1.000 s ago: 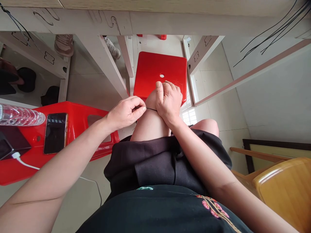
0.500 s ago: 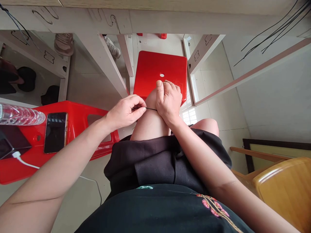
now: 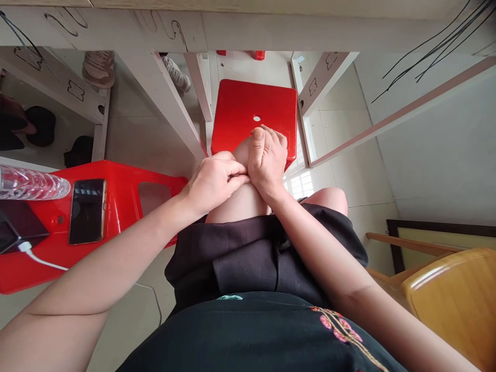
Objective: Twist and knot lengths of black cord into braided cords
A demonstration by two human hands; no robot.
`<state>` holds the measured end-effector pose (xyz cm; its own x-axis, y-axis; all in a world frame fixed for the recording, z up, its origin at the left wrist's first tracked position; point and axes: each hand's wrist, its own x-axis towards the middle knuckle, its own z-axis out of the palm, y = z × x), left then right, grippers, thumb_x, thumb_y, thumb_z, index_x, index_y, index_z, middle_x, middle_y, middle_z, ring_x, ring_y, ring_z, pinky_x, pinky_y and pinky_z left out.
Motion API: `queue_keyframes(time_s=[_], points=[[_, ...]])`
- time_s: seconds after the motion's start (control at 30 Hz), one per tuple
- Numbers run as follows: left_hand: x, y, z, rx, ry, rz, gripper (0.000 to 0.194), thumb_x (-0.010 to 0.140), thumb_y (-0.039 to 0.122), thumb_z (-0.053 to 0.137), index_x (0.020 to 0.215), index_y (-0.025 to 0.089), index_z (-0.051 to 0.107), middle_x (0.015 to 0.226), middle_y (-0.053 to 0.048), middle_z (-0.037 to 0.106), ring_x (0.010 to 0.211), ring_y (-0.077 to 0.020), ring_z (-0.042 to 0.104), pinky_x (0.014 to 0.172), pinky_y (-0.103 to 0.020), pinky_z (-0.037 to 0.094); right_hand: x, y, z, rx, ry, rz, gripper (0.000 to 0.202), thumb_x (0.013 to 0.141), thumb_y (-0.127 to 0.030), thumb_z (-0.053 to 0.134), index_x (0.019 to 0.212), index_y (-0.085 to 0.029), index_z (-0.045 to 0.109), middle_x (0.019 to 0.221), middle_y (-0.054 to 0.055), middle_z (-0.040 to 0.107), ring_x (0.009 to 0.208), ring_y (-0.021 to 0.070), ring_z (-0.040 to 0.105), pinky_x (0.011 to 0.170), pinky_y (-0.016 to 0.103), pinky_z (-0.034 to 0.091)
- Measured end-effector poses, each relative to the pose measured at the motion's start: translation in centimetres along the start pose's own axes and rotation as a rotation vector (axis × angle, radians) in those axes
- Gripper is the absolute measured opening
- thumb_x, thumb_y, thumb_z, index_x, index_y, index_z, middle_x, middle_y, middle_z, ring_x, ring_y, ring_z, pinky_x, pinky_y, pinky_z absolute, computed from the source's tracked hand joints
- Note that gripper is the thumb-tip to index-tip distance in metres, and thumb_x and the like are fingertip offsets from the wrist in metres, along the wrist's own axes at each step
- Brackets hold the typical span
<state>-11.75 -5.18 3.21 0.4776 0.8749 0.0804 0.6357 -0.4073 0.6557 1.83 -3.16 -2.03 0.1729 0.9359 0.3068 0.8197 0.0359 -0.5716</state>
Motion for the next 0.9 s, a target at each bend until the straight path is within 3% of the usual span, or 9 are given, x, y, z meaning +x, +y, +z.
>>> queue_keyframes(time_s=[0.2,0.37,0.47,0.57,0.63,0.7,0.73,0.8,0.9], points=[[-0.1,0.6,0.7,0.264,-0.036,0.08,0.024,0.08,0.017,0.049,0.058,0.017,0.06,0.067,-0.004,0.051,0.066,-0.0172,0.05,0.061,-0.031,0.041,-0.3,-0.3,-0.1,0.029,-0.002,0.017,0.057,0.099,-0.043,0.01,0.101,-0.02,0.062,0.116,0.009,0.062,0.123,0.0217,0.048,0.102,0.044,0.034],[0.2,0.8,0.6,0.046,-0.07,-0.05,0.014,0.075,0.018,0.054,0.062,0.017,0.058,0.069,-0.001,0.052,0.064,-0.0143,0.051,0.061,-0.029,0.042,0.4,0.4,0.1,0.199,0.036,0.009,0.057,0.1,-0.036,0.009,0.097,-0.021,0.064,0.107,0.005,0.067,0.114,0.0171,0.055,0.099,0.039,0.039],[-0.1,1.0,0.1,-0.161,-0.037,-0.172,0.011,0.075,0.022,0.057,0.065,0.017,0.059,0.071,-0.001,0.056,0.064,-0.0128,0.052,0.06,-0.026,0.043,0.3,0.6,-2.5,0.433,0.072,0.029,0.048,0.1,-0.036,0.02,0.093,-0.021,0.065,0.103,0.004,0.068,0.106,0.0152,0.061,0.094,0.036,0.044],[-0.6,1.5,-0.8,-0.384,0.02,-0.276,0.013,0.077,0.029,0.06,0.069,0.018,0.06,0.07,0.0,0.059,0.063,-0.0117,0.051,0.058,-0.024,0.043,-1.7,-0.2,-6.9,0.688,0.195,0.109,0.02,0.09,-0.037,0.052,0.089,-0.023,0.064,0.097,0.003,0.068,0.095,0.0159,0.063,0.086,0.033,0.049],[-0.9,2.2,-1.2,-0.548,0.053,-0.343,0.016,0.077,0.032,0.062,0.07,0.018,0.059,0.067,0.001,0.058,0.06,-0.0106,0.05,0.056,-0.024,0.043,-3.7,-1.0,-9.0,0.918,0.036,0.221,0.02,0.086,-0.038,0.058,0.075,-0.022,0.064,0.072,0.0,0.064,0.072,0.0133,0.062,0.072,0.031,0.05],[-1.1,3.0,-1.2,-0.68,0.084,-0.375,0.016,0.076,0.032,0.064,0.068,0.019,0.058,0.063,0.002,0.057,0.057,-0.0096,0.05,0.056,-0.024,0.043,-5.3,-1.7,-9.6,1.161,-0.275,0.361,0.018,0.079,-0.039,0.067,0.077,-0.021,0.066,0.069,-0.001,0.064,0.063,0.011,0.059,0.067,0.029,0.051],[-1.2,3.4,-1.1,-0.727,0.09,-0.373,0.016,0.076,0.031,0.064,0.067,0.019,0.058,0.062,0.003,0.057,0.057,-0.0096,0.051,0.057,-0.024,0.044,-5.8,-2.0,-9.4,1.304,-0.329,0.438,0.018,0.077,-0.039,0.069,0.081,-0.022,0.067,0.072,-0.002,0.065,0.062,0.0102,0.059,0.067,0.029,0.052],[-1.3,4.1,-0.6,-0.79,0.088,-0.363,0.017,0.076,0.031,0.065,0.067,0.019,0.059,0.062,0.002,0.059,0.06,-0.0106,0.055,0.062,-0.025,0.047,-6.0,-2.4,-8.5,1.507,-0.333,0.518,0.018,0.074,-0.037,0.073,0.081,-0.022,0.066,0.071,-0.003,0.065,0.063,0.0093,0.06,0.068,0.028,0.052],[-1.4,4.9,0.3,-0.86,0.124,-0.407,0.018,0.074,0.033,0.068,0.066,0.019,0.06,0.063,0.002,0.061,0.062,-0.0115,0.059,0.065,-0.026,0.05,-5.6,-2.5,-7.3,1.578,-0.244,0.546,0.018,0.071,-0.035,0.075,0.072,-0.02,0.064,0.067,-0.003,0.063,0.063,0.0101,0.06,0.069,0.028,0.052]])
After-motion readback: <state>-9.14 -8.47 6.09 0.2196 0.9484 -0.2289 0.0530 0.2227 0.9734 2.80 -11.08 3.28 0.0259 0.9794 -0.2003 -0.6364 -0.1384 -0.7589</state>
